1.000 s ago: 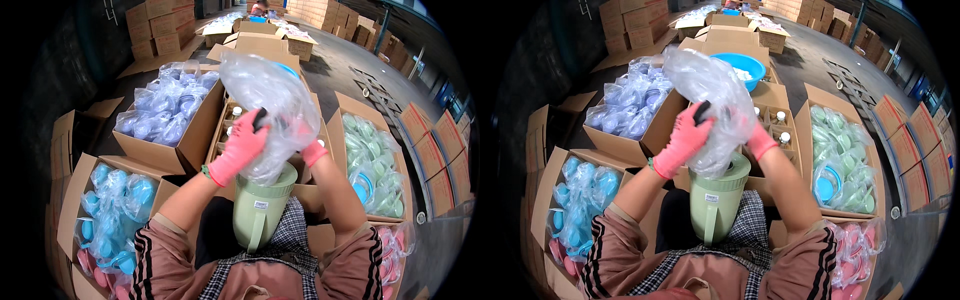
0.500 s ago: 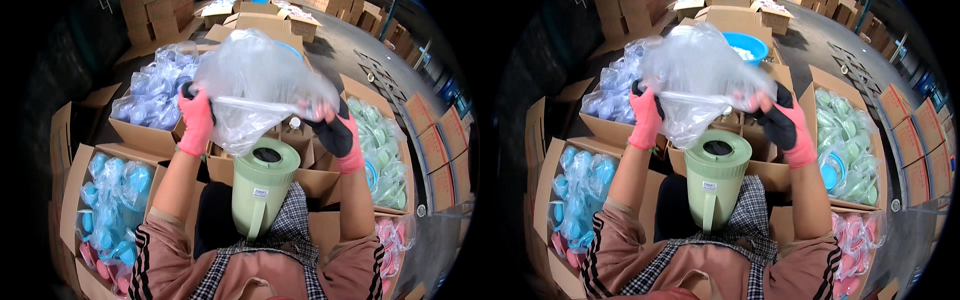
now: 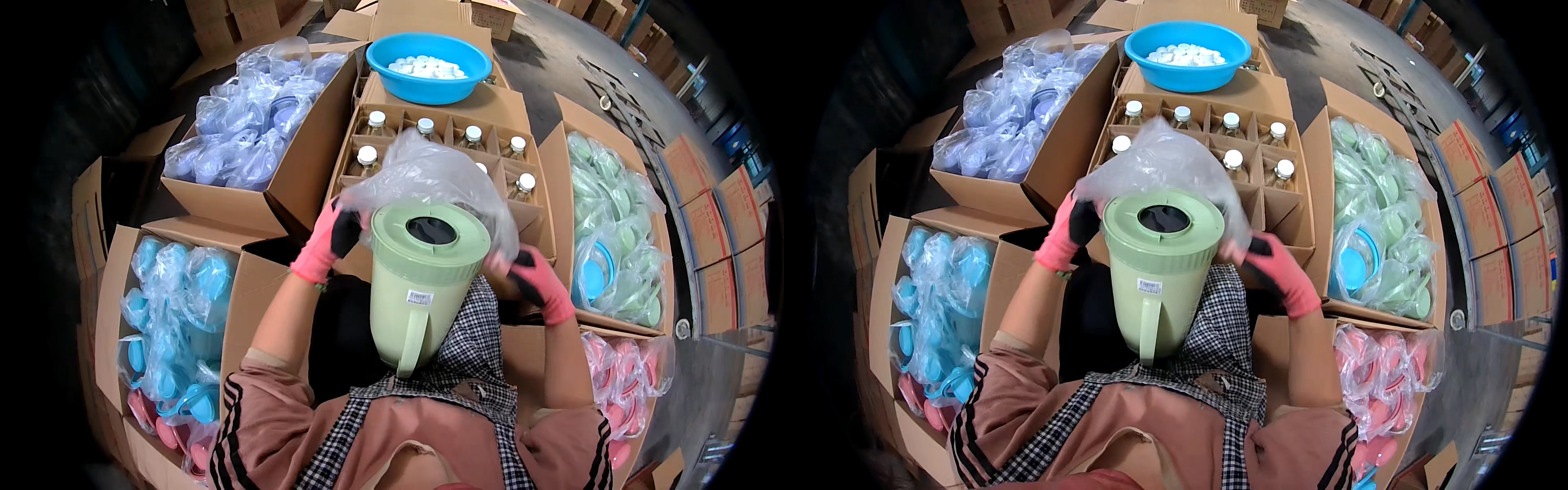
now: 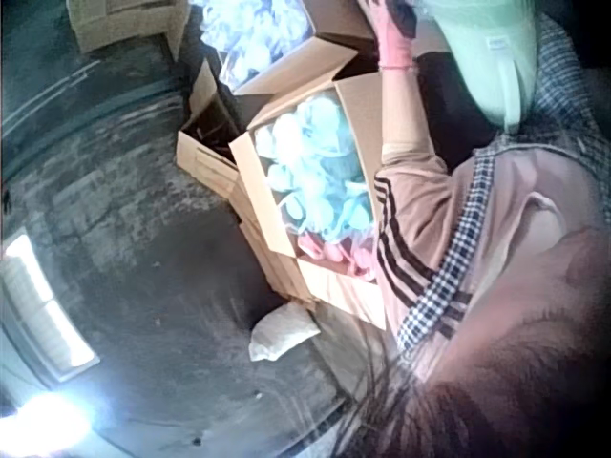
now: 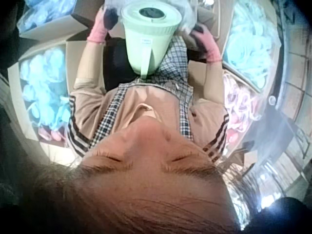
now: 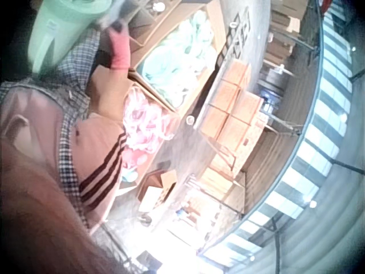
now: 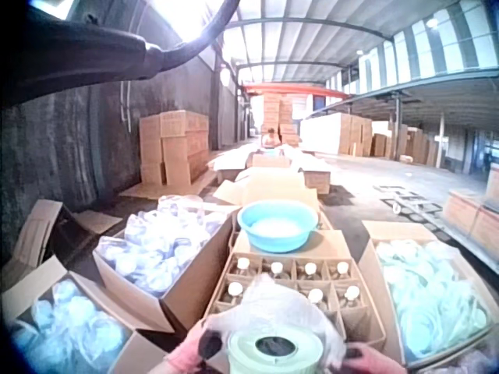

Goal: The person sits on the floor in a warehouse and assembles thermos jugs. They place white caps on glass bottles in a cardboard box, then pick up blue and green thermos jugs from surrounding boxes. For each jug, they remove the lid, insert a stainless steel inner liner, and reassemble the unit before placing it into a plastic bag.

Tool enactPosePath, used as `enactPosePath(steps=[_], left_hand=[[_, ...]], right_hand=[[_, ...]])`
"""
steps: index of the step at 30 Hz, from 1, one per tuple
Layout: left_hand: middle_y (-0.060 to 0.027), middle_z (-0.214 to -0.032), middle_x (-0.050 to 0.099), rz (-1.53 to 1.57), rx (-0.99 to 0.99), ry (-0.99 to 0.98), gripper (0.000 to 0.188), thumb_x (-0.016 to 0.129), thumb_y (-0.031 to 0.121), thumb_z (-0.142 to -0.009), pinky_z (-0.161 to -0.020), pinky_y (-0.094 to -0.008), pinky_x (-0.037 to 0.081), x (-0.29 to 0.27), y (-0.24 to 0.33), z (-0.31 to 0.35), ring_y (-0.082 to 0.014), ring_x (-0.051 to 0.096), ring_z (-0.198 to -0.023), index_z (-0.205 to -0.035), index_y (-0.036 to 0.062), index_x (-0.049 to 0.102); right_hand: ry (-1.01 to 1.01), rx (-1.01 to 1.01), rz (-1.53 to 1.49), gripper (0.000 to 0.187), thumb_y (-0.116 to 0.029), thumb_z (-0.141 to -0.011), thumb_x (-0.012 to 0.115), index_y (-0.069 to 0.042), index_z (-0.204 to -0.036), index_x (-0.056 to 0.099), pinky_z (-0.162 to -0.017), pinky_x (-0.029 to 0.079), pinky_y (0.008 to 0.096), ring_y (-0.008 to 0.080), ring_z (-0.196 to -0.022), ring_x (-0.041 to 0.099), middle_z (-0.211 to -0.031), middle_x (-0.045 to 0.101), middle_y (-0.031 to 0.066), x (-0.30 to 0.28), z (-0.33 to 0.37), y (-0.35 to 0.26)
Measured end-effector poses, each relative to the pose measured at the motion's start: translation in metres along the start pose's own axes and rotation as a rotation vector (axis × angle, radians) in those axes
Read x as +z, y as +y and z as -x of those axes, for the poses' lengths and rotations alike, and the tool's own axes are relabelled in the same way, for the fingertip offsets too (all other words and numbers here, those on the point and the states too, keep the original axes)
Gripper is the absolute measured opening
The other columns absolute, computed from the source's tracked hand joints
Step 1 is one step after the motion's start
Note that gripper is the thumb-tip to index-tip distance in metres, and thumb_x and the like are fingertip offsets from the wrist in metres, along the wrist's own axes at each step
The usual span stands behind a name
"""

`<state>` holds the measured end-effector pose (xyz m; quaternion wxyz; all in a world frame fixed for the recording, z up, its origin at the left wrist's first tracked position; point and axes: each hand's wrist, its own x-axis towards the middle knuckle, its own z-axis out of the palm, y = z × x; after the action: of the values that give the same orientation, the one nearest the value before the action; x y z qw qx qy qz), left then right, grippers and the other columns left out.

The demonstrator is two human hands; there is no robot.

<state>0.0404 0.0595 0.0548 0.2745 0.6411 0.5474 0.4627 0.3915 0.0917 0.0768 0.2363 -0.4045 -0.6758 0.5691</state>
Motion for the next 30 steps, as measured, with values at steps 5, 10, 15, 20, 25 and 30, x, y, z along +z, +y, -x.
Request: enactPosePath(steps=[5,10,15,20,25,30], left_hand=[[-0.0068,-0.112,0.054,-0.217,0.006,-0.772,0.031,0.057,0.008,-0.069,-0.103,-0.0434,0.020,-0.038,-0.005,0.045,-0.0253,0.041,-0.116,-0.100,0.0077,0.059],[-0.0059,-0.118,0.050,-0.771,0.282,-0.582,0.038,0.053,0.019,-0.073,-0.101,-0.0537,0.016,0.001,-0.040,0.062,-0.0278,0.035,-0.120,-0.111,0.0122,0.053],[-0.0118,-0.117,0.050,-0.364,0.250,-0.589,0.043,0.054,0.026,-0.075,-0.097,-0.0450,0.028,0.051,-0.126,0.031,-0.0283,0.040,-0.114,-0.114,0.0062,0.049],[-0.0171,-0.109,0.054,-0.211,0.378,-0.473,0.042,0.055,0.023,-0.074,-0.085,-0.0350,0.041,0.065,-0.049,0.038,-0.0297,0.053,-0.098,-0.110,0.0011,0.050],[-0.0124,-0.106,0.057,0.290,-0.215,-0.219,0.042,0.061,0.011,-0.072,-0.096,-0.0328,0.032,0.020,0.009,0.058,-0.0265,0.053,-0.099,-0.112,0.0023,0.051],[-0.0116,-0.096,0.057,-0.275,0.291,-0.092,0.033,0.057,0.003,-0.064,-0.091,-0.0416,0.034,-0.006,0.043,0.094,-0.0310,0.050,-0.095,-0.097,0.0049,0.059]], right_hand=[[-0.276,-0.143,0.868,0.033,-0.013,-0.070,0.055,-0.004,-0.102,0.056,-0.089,0.040,0.0379,0.0338,-0.101,0.050,-0.113,0.050,0.0189,0.051,0.051,0.008],[-0.421,-0.152,0.347,0.021,-0.014,-0.074,0.055,-0.002,-0.090,0.059,-0.080,0.044,0.0349,0.0282,-0.080,0.058,-0.086,0.061,0.0157,0.115,0.089,-0.004],[-0.290,0.330,-0.052,0.032,-0.029,-0.079,0.061,0.001,-0.090,0.059,-0.071,0.043,0.0274,0.0145,-0.072,0.054,-0.079,0.061,0.0087,0.159,0.081,-0.006],[0.035,0.182,-0.244,0.040,-0.025,-0.074,0.067,0.003,-0.100,0.055,-0.074,0.044,0.0291,0.0170,-0.083,0.056,-0.090,0.060,0.0099,0.197,0.087,0.041],[0.130,0.262,-0.505,0.034,-0.015,-0.074,0.065,0.005,-0.096,0.050,-0.058,0.045,0.0240,0.0131,-0.062,0.057,-0.073,0.058,0.0071,0.138,0.068,-0.054],[0.238,0.095,-0.466,0.035,-0.010,-0.074,0.062,0.000,-0.105,0.050,-0.063,0.049,0.0260,0.0154,-0.074,0.058,-0.087,0.058,0.0048,0.079,0.064,-0.117]])
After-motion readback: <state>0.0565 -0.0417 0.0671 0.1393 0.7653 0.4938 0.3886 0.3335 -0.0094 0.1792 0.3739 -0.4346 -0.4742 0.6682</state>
